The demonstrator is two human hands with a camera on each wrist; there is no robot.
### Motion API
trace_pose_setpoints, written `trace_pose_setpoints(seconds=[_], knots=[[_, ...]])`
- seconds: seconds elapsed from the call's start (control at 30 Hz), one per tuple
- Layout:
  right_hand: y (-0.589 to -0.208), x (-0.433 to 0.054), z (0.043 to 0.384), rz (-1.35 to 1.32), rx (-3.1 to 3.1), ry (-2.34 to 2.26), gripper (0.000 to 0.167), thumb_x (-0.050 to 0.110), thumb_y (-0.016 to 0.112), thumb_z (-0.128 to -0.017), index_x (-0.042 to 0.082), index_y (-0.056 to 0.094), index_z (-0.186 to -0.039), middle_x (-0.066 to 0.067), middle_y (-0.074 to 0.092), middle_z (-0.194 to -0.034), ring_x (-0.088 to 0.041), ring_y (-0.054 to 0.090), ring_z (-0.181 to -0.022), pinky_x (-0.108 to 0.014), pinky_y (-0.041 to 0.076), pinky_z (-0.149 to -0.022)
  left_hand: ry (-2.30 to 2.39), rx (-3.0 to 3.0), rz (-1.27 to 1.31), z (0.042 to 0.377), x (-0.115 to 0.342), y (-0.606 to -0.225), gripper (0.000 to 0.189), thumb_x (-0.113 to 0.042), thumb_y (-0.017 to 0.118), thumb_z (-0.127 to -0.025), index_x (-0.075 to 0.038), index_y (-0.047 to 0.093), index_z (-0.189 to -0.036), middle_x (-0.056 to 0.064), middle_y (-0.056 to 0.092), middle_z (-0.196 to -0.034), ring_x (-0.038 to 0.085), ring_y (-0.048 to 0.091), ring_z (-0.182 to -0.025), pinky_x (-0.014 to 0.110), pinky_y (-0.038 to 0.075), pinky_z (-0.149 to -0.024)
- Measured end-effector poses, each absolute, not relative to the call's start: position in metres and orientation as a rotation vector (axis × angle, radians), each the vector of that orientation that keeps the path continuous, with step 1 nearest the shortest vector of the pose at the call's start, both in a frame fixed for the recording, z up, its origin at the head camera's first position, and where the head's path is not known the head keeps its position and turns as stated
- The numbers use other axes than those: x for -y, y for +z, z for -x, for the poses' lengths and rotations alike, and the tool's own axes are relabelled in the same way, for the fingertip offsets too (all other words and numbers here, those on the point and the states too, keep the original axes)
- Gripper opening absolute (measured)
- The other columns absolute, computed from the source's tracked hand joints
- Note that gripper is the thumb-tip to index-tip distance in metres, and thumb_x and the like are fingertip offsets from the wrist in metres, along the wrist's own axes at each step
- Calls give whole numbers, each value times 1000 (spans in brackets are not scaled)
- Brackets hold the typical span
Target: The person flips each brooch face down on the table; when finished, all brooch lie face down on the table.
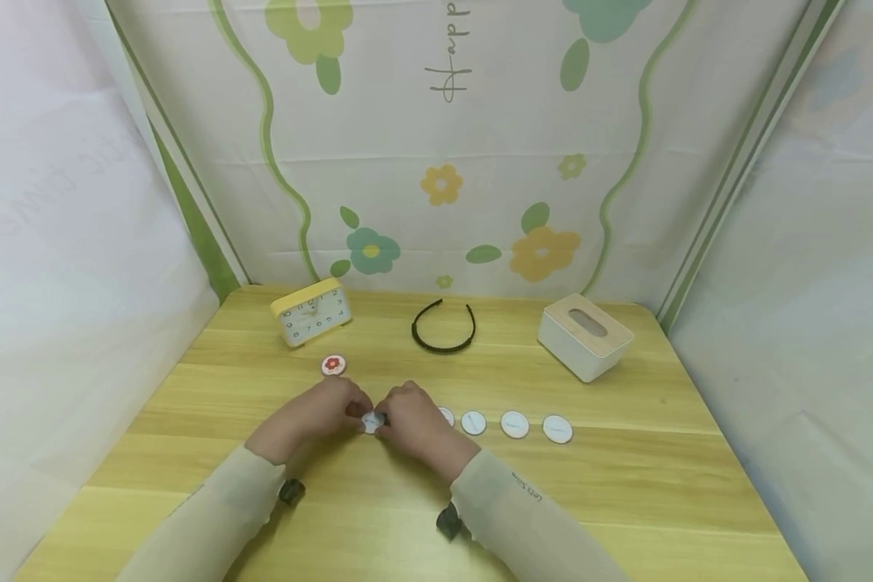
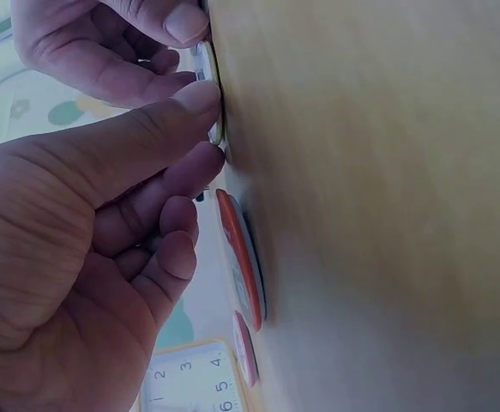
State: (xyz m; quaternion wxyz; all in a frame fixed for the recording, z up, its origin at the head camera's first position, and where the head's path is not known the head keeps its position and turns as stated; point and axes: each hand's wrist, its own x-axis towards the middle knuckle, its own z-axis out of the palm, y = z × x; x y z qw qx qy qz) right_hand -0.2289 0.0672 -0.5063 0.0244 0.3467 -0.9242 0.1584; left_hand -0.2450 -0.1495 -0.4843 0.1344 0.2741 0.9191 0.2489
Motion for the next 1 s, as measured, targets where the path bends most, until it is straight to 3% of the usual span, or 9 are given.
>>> trace_pose_setpoints(seconds=[0.13,0.33,0.63,1.0], knots=[[-506,-67,228,-1079,2859,469,24,29,87,-96,15,85,-116,2,81,-108,-16,64,-97,-31,54,-91,734,-2687,-783,244,154,-486,18,-7,86,-92,-15,84,-108,-6,77,-98,12,65,-90,42,59,-88],[-505,-66,228,-1046,2896,437,29,33,86,-97,15,84,-120,2,81,-114,-17,66,-102,-33,57,-96,762,-2749,-698,241,178,-481,38,-12,90,-90,-8,79,-126,-2,77,-111,14,67,-99,43,59,-96],[-505,-67,229,-1032,2925,435,31,32,86,-97,15,84,-122,1,80,-117,-17,65,-105,-33,56,-98,699,-2769,-519,241,211,-485,42,-15,92,-89,-11,78,-128,2,77,-128,27,68,-126,52,52,-113],[-502,-66,226,-1028,2926,447,31,32,85,-97,13,84,-122,-1,80,-116,-18,65,-103,-34,56,-97,753,-2738,-553,240,212,-487,27,-13,87,-94,-14,83,-121,0,77,-120,20,68,-113,53,55,-108]])
